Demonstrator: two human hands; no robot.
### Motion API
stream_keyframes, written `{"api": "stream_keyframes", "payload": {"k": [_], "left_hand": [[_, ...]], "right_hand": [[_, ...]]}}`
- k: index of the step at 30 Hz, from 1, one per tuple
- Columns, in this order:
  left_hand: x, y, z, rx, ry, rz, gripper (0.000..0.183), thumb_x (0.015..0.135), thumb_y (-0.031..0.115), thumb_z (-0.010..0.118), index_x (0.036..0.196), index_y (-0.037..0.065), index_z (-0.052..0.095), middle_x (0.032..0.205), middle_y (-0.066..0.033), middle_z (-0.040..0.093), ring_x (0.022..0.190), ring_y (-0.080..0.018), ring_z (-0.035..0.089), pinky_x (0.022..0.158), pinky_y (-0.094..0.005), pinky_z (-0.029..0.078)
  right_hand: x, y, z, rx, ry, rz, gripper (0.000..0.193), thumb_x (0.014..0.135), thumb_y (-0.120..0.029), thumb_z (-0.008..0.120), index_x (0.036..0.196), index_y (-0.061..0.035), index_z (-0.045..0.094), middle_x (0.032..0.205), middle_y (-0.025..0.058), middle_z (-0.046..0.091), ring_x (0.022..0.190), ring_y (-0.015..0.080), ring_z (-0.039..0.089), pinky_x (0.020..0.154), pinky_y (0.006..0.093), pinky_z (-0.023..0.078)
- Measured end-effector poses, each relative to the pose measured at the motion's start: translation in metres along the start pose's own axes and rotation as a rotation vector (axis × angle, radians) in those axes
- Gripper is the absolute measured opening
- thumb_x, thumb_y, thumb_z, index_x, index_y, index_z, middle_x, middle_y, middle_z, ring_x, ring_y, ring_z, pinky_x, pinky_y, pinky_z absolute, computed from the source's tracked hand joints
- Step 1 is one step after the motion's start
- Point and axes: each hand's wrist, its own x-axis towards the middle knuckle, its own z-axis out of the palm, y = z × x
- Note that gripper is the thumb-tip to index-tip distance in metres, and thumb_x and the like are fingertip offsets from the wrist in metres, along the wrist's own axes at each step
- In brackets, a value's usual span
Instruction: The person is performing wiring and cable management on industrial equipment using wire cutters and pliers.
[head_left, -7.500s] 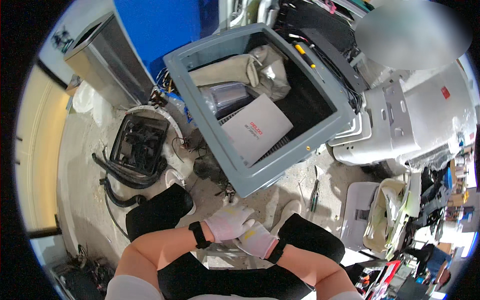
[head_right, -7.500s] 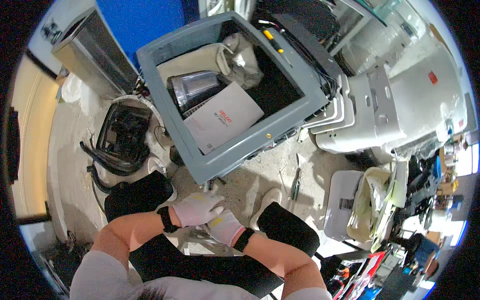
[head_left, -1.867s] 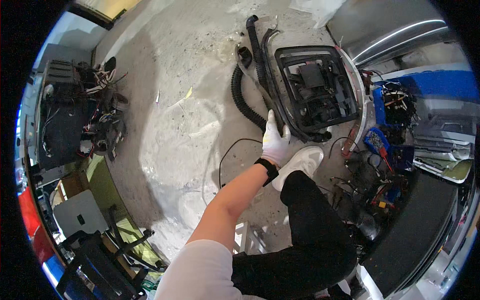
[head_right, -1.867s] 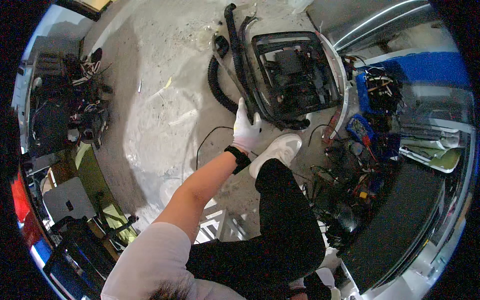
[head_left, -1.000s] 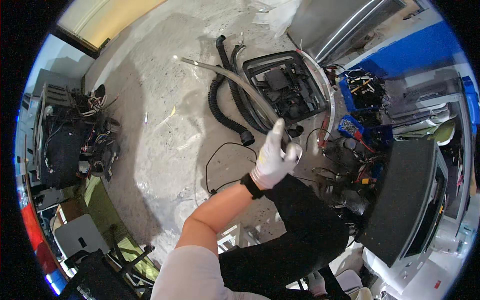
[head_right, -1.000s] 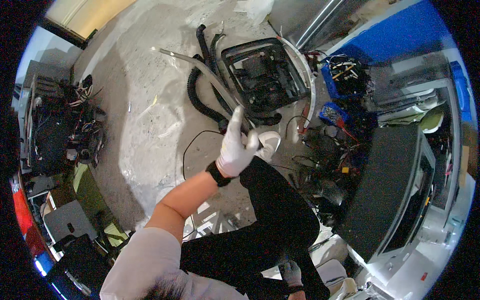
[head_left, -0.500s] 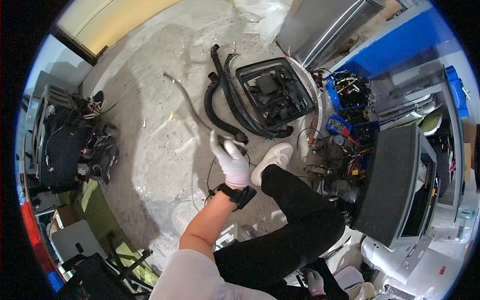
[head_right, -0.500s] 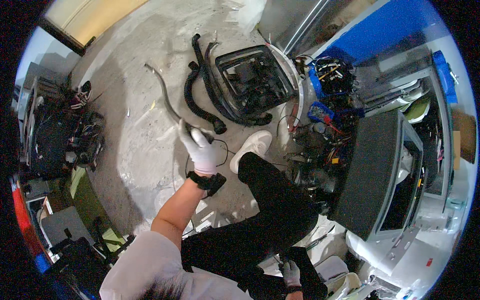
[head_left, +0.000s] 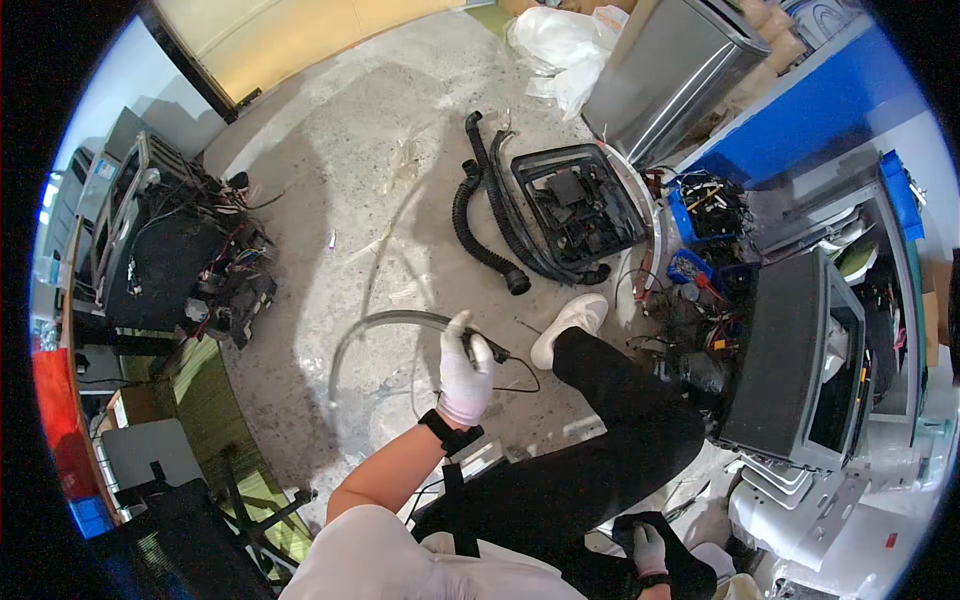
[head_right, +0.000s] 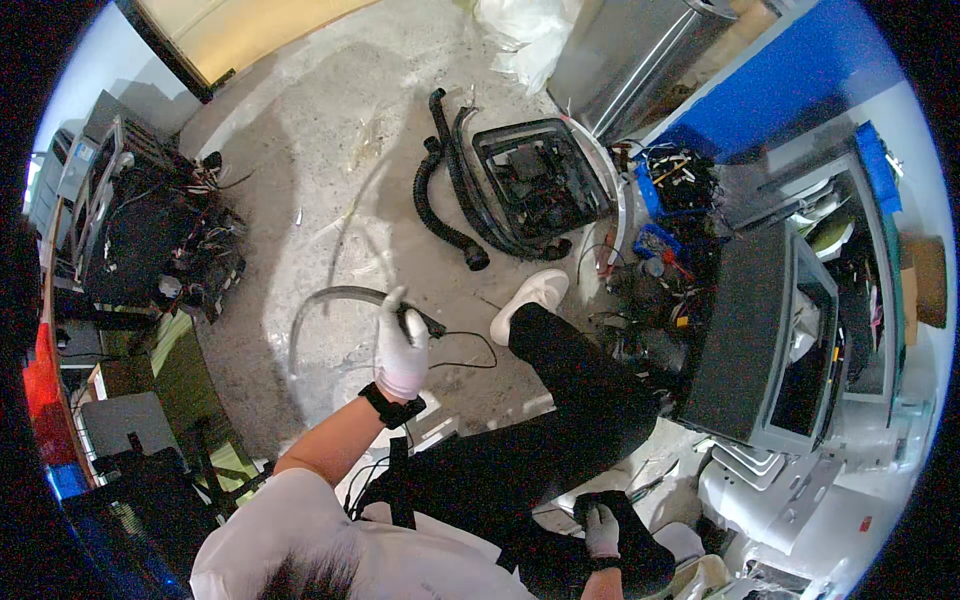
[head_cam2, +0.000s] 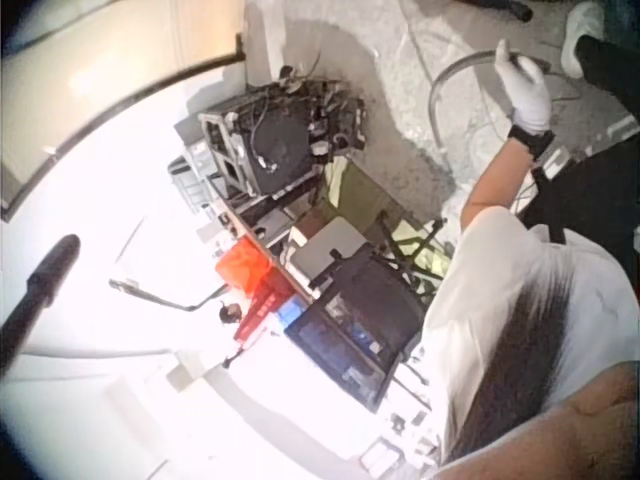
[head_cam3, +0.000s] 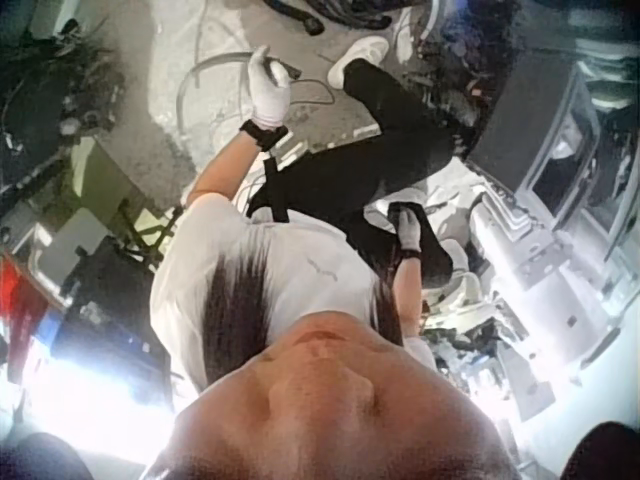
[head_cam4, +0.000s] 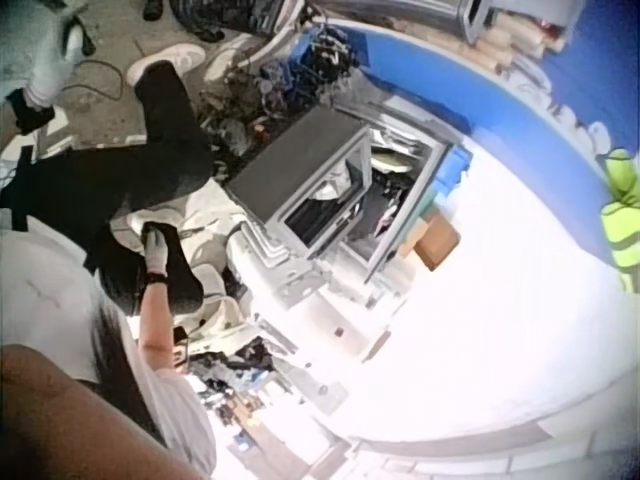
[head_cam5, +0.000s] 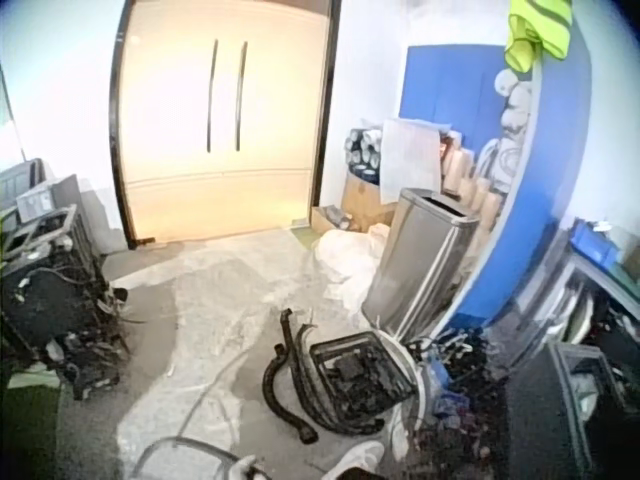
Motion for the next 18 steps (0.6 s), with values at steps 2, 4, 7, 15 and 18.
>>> {"api": "stream_keyframes", "payload": {"k": [2, 4, 7, 15, 18], "left_hand": [[0.007, -0.002, -0.01, 0.257, -0.09, 0.321, 0.032, 0.081, 0.001, 0.051, 0.113, -0.001, 0.047, 0.092, -0.0173, 0.052, 0.077, -0.0273, 0.054, 0.073, -0.0331, 0.046], [0.024, 0.004, -0.008, 0.238, -0.164, 0.316, 0.031, 0.078, 0.003, 0.055, 0.109, 0.002, 0.05, 0.093, -0.0213, 0.052, 0.077, -0.0332, 0.055, 0.072, -0.0364, 0.047], [0.072, -0.005, -0.004, 0.353, -0.21, 0.382, 0.025, 0.079, 0.009, 0.055, 0.104, 0.003, 0.055, 0.09, -0.0208, 0.056, 0.081, -0.0344, 0.057, 0.072, -0.0389, 0.047], [0.23, -0.086, 0.033, 0.443, -0.286, 0.024, 0.028, 0.08, 0.016, 0.054, 0.104, 0.004, 0.062, 0.087, -0.0176, 0.064, 0.077, -0.0309, 0.062, 0.074, -0.0384, 0.049], [0.263, -0.132, 0.05, -0.156, -0.305, -0.557, 0.027, 0.08, 0.018, 0.053, 0.103, 0.007, 0.064, 0.088, -0.0151, 0.066, 0.082, -0.0267, 0.064, 0.076, -0.037, 0.049]], "right_hand": [[-0.012, -0.032, 0.001, 0.039, -0.01, -0.017, 0.031, 0.087, -0.021, 0.051, 0.106, 0.0034, 0.057, 0.096, 0.0194, 0.063, 0.089, 0.0281, 0.061, 0.077, 0.0335, 0.046], [-0.017, -0.027, -0.003, 0.027, 0.005, -0.002, 0.03, 0.087, -0.02, 0.051, 0.105, 0.0032, 0.057, 0.095, 0.0186, 0.063, 0.089, 0.0269, 0.061, 0.077, 0.0332, 0.046], [-0.024, -0.029, -0.002, 0.032, 0.05, -0.092, 0.028, 0.087, -0.018, 0.051, 0.105, 0.003, 0.058, 0.091, 0.0176, 0.064, 0.084, 0.0261, 0.062, 0.075, 0.0335, 0.047], [-0.035, -0.05, -0.001, 0.171, 0.02, 0.048, 0.024, 0.088, -0.016, 0.051, 0.103, 0.0013, 0.059, 0.086, 0.0091, 0.063, 0.069, 0.0127, 0.057, 0.06, 0.0262, 0.046], [-0.039, -0.065, -0.003, 0.078, -0.022, 0.141, 0.025, 0.089, -0.016, 0.05, 0.104, 0.0015, 0.058, 0.089, 0.0102, 0.064, 0.073, 0.0144, 0.059, 0.063, 0.026, 0.047]]}}
